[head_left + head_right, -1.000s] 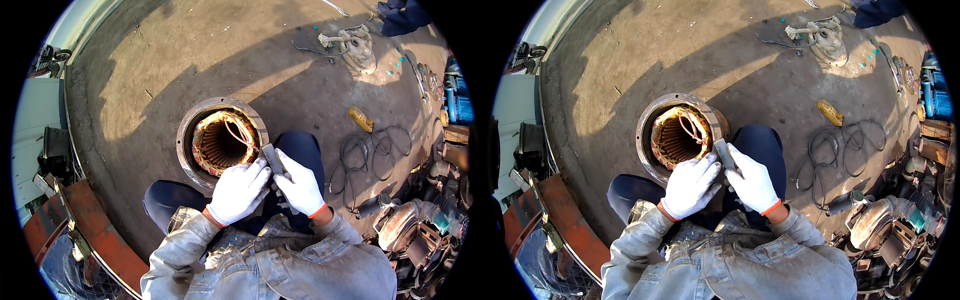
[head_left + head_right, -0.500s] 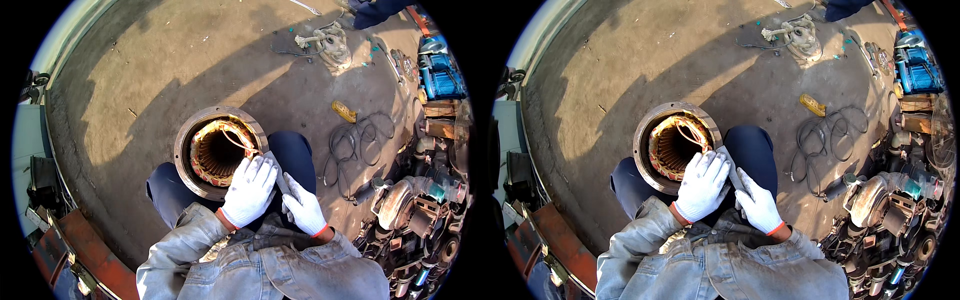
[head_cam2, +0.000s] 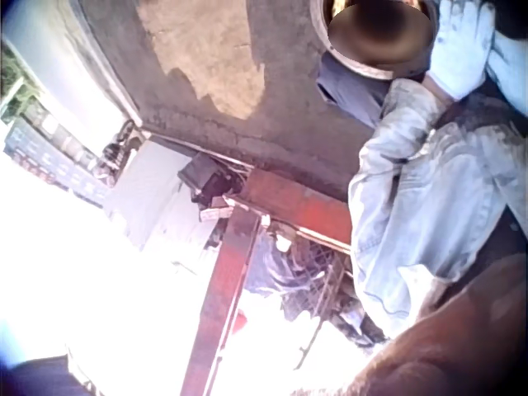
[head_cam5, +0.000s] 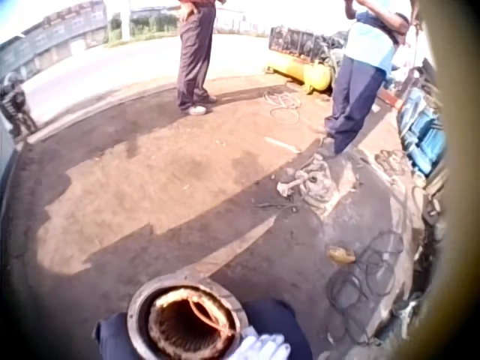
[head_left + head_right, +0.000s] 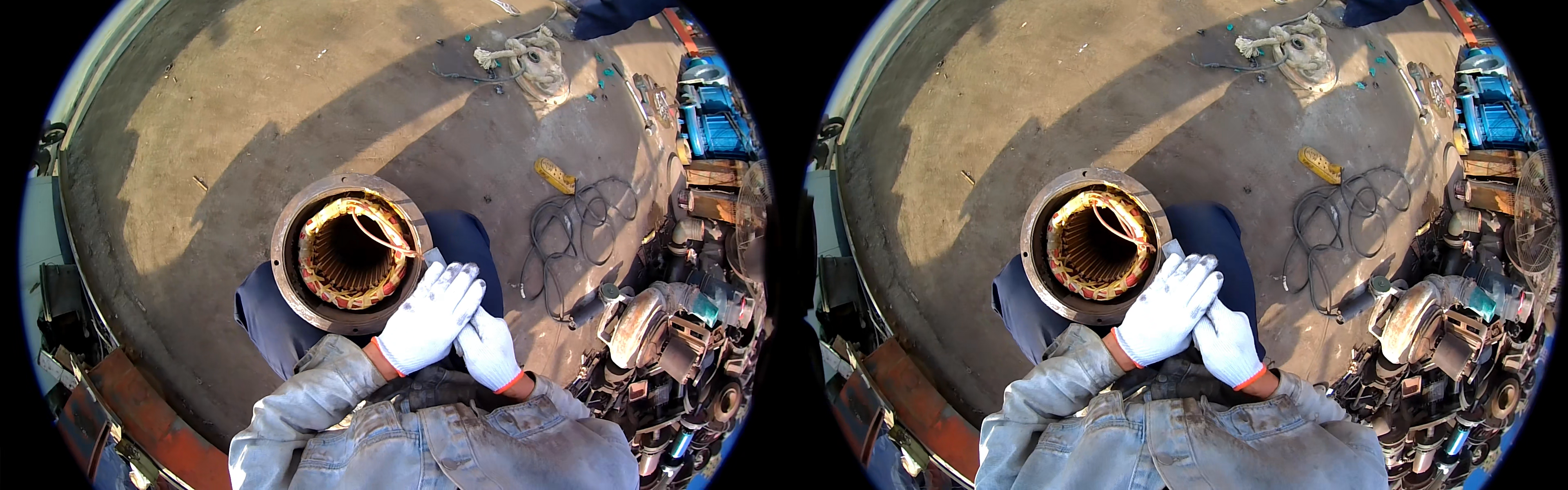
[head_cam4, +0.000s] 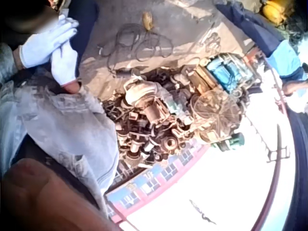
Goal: The person sits on the ground and uses a metal file to scrape and smooth the inner surface of a motor stator resting on their lap. They rotate the stator periodically to access different sections while filing.
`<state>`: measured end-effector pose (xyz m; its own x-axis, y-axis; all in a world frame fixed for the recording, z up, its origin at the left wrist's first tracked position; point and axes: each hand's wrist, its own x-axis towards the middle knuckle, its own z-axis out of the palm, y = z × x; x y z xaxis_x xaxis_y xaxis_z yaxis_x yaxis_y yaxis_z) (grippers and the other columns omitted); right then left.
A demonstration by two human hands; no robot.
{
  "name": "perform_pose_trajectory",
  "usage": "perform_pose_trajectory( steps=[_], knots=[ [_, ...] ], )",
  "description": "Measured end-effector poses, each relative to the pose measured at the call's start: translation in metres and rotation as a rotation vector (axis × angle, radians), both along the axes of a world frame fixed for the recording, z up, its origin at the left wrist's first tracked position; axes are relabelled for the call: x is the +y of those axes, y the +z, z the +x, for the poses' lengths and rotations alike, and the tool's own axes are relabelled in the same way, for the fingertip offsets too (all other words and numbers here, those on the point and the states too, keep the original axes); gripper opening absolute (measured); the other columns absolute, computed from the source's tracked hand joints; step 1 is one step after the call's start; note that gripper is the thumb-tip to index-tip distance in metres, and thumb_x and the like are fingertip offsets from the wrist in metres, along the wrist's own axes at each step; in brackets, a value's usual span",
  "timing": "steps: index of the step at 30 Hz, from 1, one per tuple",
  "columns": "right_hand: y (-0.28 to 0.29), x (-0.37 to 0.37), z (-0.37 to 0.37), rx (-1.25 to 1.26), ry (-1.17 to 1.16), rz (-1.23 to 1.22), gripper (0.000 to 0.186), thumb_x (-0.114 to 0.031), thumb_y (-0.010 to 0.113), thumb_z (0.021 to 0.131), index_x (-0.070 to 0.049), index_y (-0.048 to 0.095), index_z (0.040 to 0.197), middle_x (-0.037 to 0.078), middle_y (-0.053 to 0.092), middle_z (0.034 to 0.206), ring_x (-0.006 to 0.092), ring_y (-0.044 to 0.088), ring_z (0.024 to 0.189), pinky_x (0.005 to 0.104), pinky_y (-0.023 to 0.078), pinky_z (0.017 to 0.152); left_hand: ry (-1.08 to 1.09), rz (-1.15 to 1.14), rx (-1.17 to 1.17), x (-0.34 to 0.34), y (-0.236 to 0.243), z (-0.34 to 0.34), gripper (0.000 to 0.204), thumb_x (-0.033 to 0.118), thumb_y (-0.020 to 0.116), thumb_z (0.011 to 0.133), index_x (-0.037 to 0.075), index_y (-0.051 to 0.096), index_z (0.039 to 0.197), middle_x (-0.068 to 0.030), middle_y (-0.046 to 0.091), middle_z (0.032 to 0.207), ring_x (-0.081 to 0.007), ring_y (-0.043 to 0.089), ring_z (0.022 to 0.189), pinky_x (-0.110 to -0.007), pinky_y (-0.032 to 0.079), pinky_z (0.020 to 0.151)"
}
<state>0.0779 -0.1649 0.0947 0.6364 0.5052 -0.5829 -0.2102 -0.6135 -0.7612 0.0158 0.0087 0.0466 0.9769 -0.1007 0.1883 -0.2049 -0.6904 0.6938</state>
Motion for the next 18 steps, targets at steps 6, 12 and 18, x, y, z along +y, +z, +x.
perform_pose_trajectory(
  steps=[6,12,18],
  knots=[
    [-0.007,0.012,0.007,-0.107,0.023,0.011,0.03,-0.011,0.065,0.112,0.006,0.072,0.135,0.028,0.077,0.095,0.0411,0.078,0.085,0.045,0.059,0.072,0.087,0.009,-0.01,0.001,-0.005,0.007,0.065,0.01,0.072,0.093,-0.003,0.061,0.156,-0.0295,0.06,0.163,-0.0509,0.057,0.153,-0.066,0.037,0.133],
    [-0.003,0.007,0.011,-0.138,-0.015,-0.017,0.031,-0.012,0.064,0.114,0.005,0.074,0.138,0.009,0.076,0.083,0.0115,0.068,0.074,0.0319,0.054,0.068,0.034,-0.054,0.061,-0.014,-0.003,0.01,0.059,0.013,0.066,0.098,-0.003,0.062,0.155,-0.0303,0.058,0.166,-0.0504,0.053,0.158,-0.068,0.035,0.134],
    [-0.007,0.019,0.026,-0.108,0.064,-0.031,0.038,-0.009,0.066,0.111,0.006,0.069,0.146,0.033,0.08,0.113,0.0449,0.083,0.106,0.0438,0.064,0.085,0.14,-0.078,0.041,-0.002,-0.003,0.014,0.06,0.007,0.07,0.094,-0.005,0.062,0.152,-0.0307,0.059,0.163,-0.0513,0.054,0.155,-0.067,0.038,0.131]
  ],
)
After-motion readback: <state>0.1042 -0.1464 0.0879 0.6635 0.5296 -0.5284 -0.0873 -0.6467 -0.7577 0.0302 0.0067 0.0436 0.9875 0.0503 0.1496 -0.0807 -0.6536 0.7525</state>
